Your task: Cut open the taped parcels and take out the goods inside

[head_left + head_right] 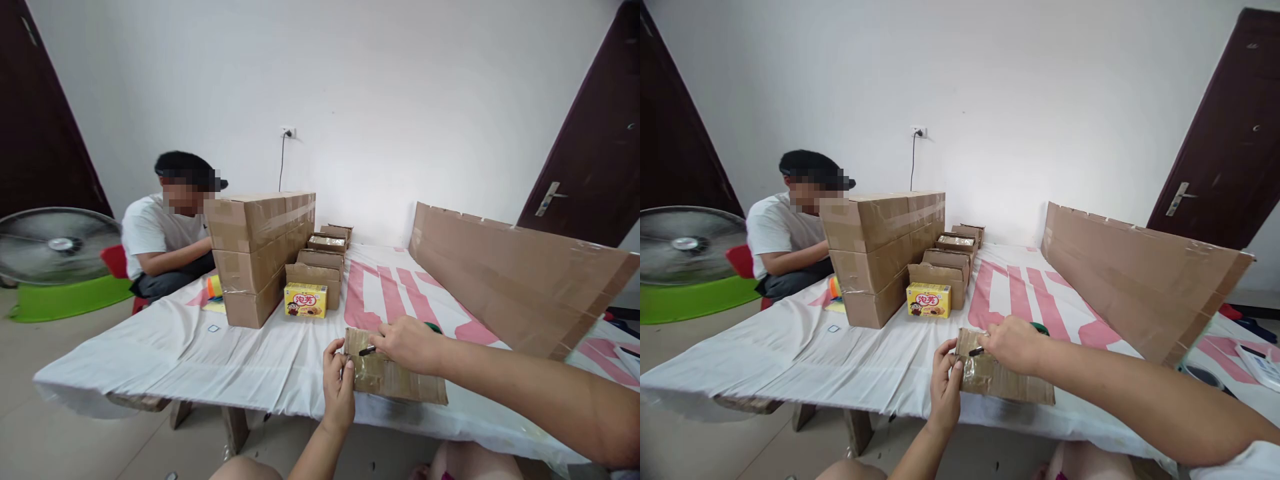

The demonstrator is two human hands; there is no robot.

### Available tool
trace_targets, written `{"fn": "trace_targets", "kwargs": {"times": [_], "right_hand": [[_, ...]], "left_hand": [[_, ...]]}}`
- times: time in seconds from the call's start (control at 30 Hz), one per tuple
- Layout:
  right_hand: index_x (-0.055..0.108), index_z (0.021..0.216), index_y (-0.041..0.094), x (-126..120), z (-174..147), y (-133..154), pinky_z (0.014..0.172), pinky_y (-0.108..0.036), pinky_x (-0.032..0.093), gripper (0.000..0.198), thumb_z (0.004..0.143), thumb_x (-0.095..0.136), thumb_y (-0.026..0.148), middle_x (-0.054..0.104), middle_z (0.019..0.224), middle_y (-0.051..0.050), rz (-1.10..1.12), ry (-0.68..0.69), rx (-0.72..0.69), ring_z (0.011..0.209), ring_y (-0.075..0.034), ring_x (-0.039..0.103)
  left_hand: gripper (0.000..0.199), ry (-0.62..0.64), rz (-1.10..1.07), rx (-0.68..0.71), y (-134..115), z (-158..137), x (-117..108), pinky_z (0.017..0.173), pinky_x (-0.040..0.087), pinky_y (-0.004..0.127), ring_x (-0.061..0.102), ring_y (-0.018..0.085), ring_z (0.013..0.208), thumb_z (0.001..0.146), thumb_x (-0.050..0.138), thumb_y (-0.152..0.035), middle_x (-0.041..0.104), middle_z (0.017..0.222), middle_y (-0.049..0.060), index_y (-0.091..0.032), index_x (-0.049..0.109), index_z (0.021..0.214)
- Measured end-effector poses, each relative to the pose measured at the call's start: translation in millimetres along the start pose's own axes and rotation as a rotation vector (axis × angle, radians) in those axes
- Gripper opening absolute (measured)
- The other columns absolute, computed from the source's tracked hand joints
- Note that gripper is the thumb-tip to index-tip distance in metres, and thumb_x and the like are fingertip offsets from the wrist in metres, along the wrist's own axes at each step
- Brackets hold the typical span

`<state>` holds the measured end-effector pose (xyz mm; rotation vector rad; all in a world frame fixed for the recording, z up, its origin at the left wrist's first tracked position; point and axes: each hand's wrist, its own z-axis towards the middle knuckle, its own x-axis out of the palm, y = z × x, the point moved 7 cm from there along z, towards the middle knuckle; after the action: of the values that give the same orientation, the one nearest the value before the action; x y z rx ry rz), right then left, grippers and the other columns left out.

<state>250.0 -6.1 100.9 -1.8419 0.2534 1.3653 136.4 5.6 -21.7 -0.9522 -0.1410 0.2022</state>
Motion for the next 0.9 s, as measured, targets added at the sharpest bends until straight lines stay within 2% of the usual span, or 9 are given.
{"fn": "trace_targets", "kwargs": {"times": [0.17, 0.37, 0.53, 0.67, 0.9], "right_hand": [[0.059, 0.103, 0.017, 5, -1, 4, 0.054, -0.029, 0.041, 0.018, 0.094, 0.044, 0.018, 0.069, 0.087, -0.008, -0.006, -0.018, -0.020, 0.068, -0.020, 0.066], [0.058, 0.104, 0.015, 9, -24, 0, 0.053, -0.029, 0.041, 0.018, 0.090, 0.047, 0.012, 0.069, 0.084, -0.008, -0.039, 0.059, -0.078, 0.067, -0.021, 0.067], [0.058, 0.101, 0.016, 14, -31, 0, 0.051, -0.027, 0.039, 0.013, 0.091, 0.049, 0.018, 0.069, 0.083, -0.007, 0.001, 0.050, 0.009, 0.065, -0.021, 0.067], [0.057, 0.096, 0.016, 16, -26, 8, 0.050, -0.028, 0.040, 0.011, 0.090, 0.049, 0.014, 0.069, 0.084, -0.007, 0.026, 0.039, 0.056, 0.066, -0.022, 0.068], [0.057, 0.096, 0.015, 11, -42, 6, 0.048, -0.028, 0.039, 0.015, 0.085, 0.050, 0.008, 0.069, 0.081, -0.007, 0.022, 0.125, 0.047, 0.064, -0.022, 0.068]], "left_hand": [[0.034, -0.003, 0.011, 0.018, -2, 0, -1, 0.090, 0.044, 0.039, 0.054, 0.025, 0.105, 0.091, 0.043, -0.041, 0.052, 0.116, 0.011, -0.019, 0.050, 0.066], [0.031, 0.047, 0.006, 0.044, -2, -6, 10, 0.093, 0.041, 0.038, 0.053, 0.024, 0.108, 0.092, 0.042, -0.037, 0.053, 0.117, 0.010, -0.020, 0.051, 0.067], [0.029, 0.049, -0.007, 0.062, -4, -13, 17, 0.092, 0.044, 0.037, 0.054, 0.023, 0.107, 0.093, 0.041, -0.035, 0.052, 0.117, 0.010, -0.020, 0.053, 0.072], [0.026, 0.058, 0.002, 0.102, -7, -16, 19, 0.097, 0.043, 0.039, 0.053, 0.023, 0.109, 0.094, 0.040, -0.034, 0.053, 0.118, 0.011, -0.020, 0.058, 0.082], [0.029, 0.093, 0.023, 0.089, -8, -18, 23, 0.095, 0.044, 0.040, 0.054, 0.024, 0.109, 0.095, 0.039, -0.034, 0.053, 0.118, 0.012, -0.019, 0.052, 0.072]]}}
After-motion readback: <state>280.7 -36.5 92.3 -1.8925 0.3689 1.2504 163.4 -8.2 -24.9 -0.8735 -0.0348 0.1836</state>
